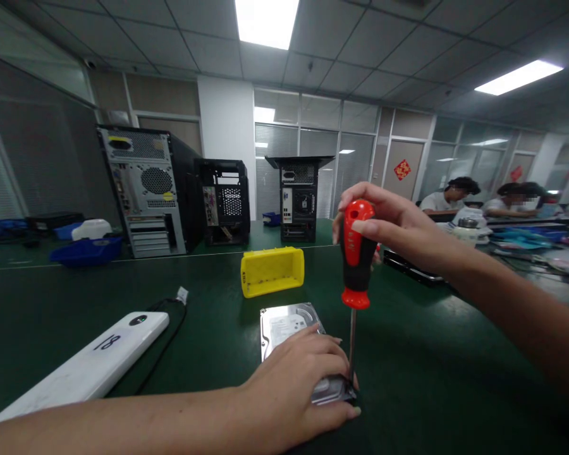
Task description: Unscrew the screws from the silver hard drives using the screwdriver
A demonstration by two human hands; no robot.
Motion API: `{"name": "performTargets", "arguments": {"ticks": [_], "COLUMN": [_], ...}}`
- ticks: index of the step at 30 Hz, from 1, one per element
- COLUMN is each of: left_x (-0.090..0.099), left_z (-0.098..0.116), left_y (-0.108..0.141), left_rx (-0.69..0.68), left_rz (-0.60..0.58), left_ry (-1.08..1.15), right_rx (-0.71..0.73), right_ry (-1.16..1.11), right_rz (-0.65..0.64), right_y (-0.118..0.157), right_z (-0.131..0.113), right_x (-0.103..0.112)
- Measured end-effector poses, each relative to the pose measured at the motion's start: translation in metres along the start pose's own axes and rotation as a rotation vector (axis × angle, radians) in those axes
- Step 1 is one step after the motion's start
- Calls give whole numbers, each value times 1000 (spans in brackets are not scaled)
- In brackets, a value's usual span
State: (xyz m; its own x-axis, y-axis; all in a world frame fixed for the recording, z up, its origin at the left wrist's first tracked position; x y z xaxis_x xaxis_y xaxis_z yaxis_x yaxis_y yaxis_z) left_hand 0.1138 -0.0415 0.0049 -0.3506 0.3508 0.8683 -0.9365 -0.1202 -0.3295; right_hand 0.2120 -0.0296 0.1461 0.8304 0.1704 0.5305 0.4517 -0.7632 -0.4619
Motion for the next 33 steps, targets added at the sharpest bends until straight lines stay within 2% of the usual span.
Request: {"name": "performTargets", "arguments": {"ticks": [8,14,17,23,29,33], "left_x": [1,0,0,-1,0,2], "left_z": [0,0,0,-1,-1,-1], "left_y": [-2,-1,0,-1,1,3], "left_rx": [5,-12,-12,-19,-21,-31], "left_rz": [-4,3,1,25,37,52], "left_ry": [4,5,10,3,7,5], "right_rx": [-3,-11,-36,-91,-121,-113], "right_ry": [-114,-390,-525,-641,-697,-654], "right_rz": [128,-55,-99,-94,-144,-78], "right_y": [-1,-1,-3,-2,2,1], "right_z": [8,2,3,2,1,4], "right_x": [-5,-29,-36,-40,-42,-35]}}
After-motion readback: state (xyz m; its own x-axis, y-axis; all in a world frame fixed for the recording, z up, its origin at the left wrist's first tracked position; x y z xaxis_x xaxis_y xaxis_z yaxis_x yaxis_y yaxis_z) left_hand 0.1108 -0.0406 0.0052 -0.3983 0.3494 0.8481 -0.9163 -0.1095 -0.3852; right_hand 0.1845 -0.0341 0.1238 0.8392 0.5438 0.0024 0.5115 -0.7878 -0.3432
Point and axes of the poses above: each hand's wrist, its own y-axis away from the middle knuckle, its own x-axis out of the back of the hand, z = x × y, the point moved 7 cm from there along -y, towards the middle knuckle, and after that the axes turned 9 degrees about -x, right-handed, at the moved point
